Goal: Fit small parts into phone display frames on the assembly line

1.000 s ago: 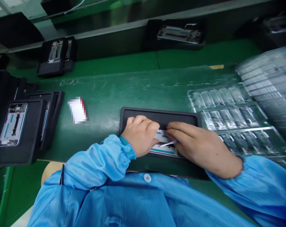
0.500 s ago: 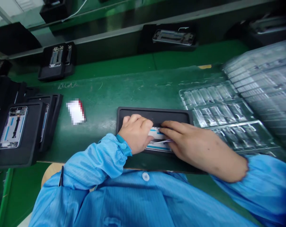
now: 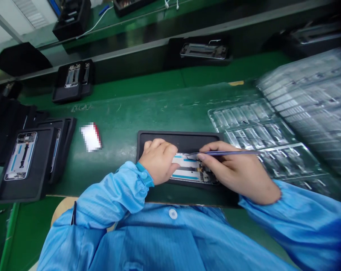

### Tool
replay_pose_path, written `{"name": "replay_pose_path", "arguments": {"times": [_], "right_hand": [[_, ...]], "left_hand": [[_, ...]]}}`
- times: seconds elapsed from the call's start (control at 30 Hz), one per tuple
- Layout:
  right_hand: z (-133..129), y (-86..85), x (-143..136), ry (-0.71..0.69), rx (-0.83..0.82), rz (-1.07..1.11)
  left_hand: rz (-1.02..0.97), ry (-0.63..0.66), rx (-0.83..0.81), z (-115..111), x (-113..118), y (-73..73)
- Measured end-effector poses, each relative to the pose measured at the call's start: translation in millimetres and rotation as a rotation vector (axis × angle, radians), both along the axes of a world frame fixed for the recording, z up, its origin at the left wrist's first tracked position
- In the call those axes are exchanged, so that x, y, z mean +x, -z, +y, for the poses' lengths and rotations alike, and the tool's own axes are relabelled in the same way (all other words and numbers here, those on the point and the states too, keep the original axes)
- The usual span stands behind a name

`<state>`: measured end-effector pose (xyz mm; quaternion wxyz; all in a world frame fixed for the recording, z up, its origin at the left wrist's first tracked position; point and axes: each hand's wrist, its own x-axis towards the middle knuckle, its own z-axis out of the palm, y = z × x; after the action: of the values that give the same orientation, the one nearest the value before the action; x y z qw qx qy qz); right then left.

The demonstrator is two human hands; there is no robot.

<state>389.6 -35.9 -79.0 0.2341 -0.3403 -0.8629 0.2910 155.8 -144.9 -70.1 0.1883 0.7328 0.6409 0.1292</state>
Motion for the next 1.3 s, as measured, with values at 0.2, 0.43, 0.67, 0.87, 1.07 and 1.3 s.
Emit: {"name": "replay_pose_path", "arguments": {"times": [0.2,0.43,0.67,0.87,1.07,1.3], "right_hand": [[0,0.3,-4,-0.041,0.001,0.019],[-4,-0.8,-8,-0.102,0.094,0.0],[-3,-3.6,-8,-0.149,0.143,-0.05],[0,-1.8,-9,-0.154,0.154,-0.032],[6,-0.8,-7,-0.121,0.078,-0.007],[5,-6.7,-1,-0.08,-0.007,0.026]], "left_hand": [[-0.016,-0.004,0.013,0,0,1.1],[-0.012,0.008,0.022,-1,-1,2.7],[-0.003,0.004,0.028,-1,0,4.0],[0.006,0.004,0.014,-1,0,3.3],[0.014,0.019,-0.002,0,0,2.1],[0.013,0.019,-0.01,2,0,1.0]]}}
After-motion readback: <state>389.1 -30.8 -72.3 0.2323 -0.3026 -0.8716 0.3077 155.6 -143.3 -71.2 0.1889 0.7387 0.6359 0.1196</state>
